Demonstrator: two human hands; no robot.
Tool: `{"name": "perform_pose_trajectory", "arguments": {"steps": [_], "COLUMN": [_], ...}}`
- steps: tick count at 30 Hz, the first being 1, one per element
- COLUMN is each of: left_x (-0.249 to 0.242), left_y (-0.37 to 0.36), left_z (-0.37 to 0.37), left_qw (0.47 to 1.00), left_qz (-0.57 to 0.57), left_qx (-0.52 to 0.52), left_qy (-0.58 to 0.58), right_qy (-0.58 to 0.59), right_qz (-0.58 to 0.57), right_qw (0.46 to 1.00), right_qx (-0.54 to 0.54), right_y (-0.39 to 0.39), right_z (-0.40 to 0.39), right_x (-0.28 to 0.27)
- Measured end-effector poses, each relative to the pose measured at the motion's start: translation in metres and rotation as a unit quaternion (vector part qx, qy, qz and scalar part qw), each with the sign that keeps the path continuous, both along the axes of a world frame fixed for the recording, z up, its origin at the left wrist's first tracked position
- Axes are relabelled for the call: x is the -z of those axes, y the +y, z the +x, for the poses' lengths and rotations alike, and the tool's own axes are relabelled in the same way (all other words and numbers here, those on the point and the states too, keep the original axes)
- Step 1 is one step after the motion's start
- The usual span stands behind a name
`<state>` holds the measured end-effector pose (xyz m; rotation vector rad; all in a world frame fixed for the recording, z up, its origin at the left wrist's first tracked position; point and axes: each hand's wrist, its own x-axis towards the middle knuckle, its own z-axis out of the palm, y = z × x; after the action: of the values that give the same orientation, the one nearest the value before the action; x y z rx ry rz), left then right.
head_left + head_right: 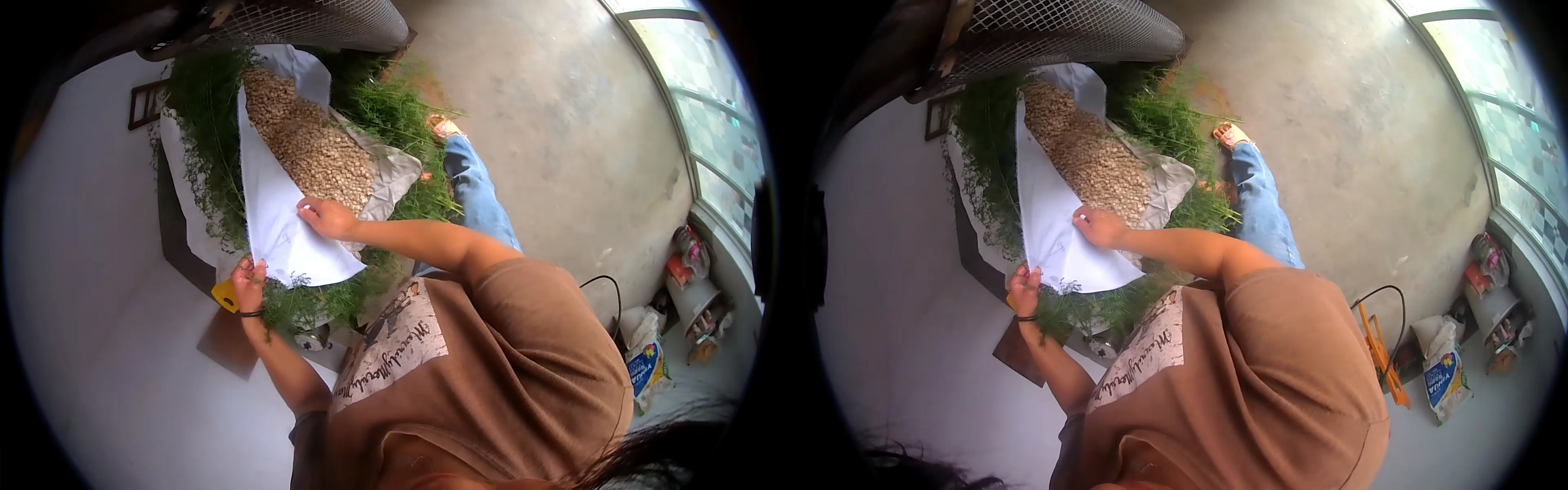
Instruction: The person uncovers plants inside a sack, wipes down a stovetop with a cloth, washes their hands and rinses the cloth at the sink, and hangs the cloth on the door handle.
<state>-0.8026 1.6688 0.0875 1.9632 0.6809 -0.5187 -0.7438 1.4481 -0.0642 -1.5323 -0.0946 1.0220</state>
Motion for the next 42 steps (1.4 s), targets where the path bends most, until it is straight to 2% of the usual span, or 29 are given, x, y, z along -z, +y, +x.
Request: {"name": "perform_pose_trajectory", "arguments": {"steps": [2,5,12,16,19,22,25,32,34,37,40,42], "left_x": [0.011,0.01,0.008,0.015,0.004,0.005,0.006,0.004,0.005,0.004,0.001,0.0], "left_y": [0.001,-0.005,-0.01,-0.006,-0.018,-0.017,-0.019,-0.02,-0.021,-0.023,-0.027,-0.028], "left_z": [-0.003,-0.003,0.001,-0.003,0.004,0.005,0.005,0.007,0.008,0.007,0.009,0.01], "left_qw": [0.999,0.999,0.997,0.994,0.998,0.999,0.998,0.997,0.994,0.997,0.998,0.998], "left_qz": [0.0,0.007,-0.002,-0.001,-0.012,0.001,-0.029,0.003,0.0,-0.002,-0.003,-0.013], "left_qx": [0.032,0.022,0.033,0.055,0.027,0.032,0.023,0.05,0.059,0.034,0.024,0.023], "left_qy": [-0.036,-0.044,-0.064,-0.097,-0.049,-0.027,-0.049,-0.059,-0.095,-0.072,-0.059,-0.065], "right_qy": [-0.095,-0.09,-0.194,-0.217,-0.232,-0.174,-0.179,-0.173,-0.148,-0.185,-0.2,-0.195], "right_qz": [-0.148,-0.213,-0.282,-0.272,-0.285,-0.269,-0.276,-0.27,-0.256,-0.238,-0.222,-0.224], "right_qw": [0.984,0.962,0.922,0.913,0.911,0.925,0.923,0.921,0.923,0.915,0.927,0.925], "right_qx": [0.023,-0.144,-0.182,-0.213,-0.187,-0.203,-0.199,-0.221,-0.247,-0.269,-0.225,-0.236], "right_y": [0.006,0.003,0.052,0.046,0.043,0.052,0.056,0.059,0.046,0.03,0.028,0.027], "right_z": [0.011,0.05,0.07,0.066,0.057,0.057,0.063,0.062,0.062,0.059,0.049,0.044], "right_x": [0.024,0.03,0.067,0.068,0.058,0.067,0.072,0.086,0.07,0.052,0.058,0.058]}}
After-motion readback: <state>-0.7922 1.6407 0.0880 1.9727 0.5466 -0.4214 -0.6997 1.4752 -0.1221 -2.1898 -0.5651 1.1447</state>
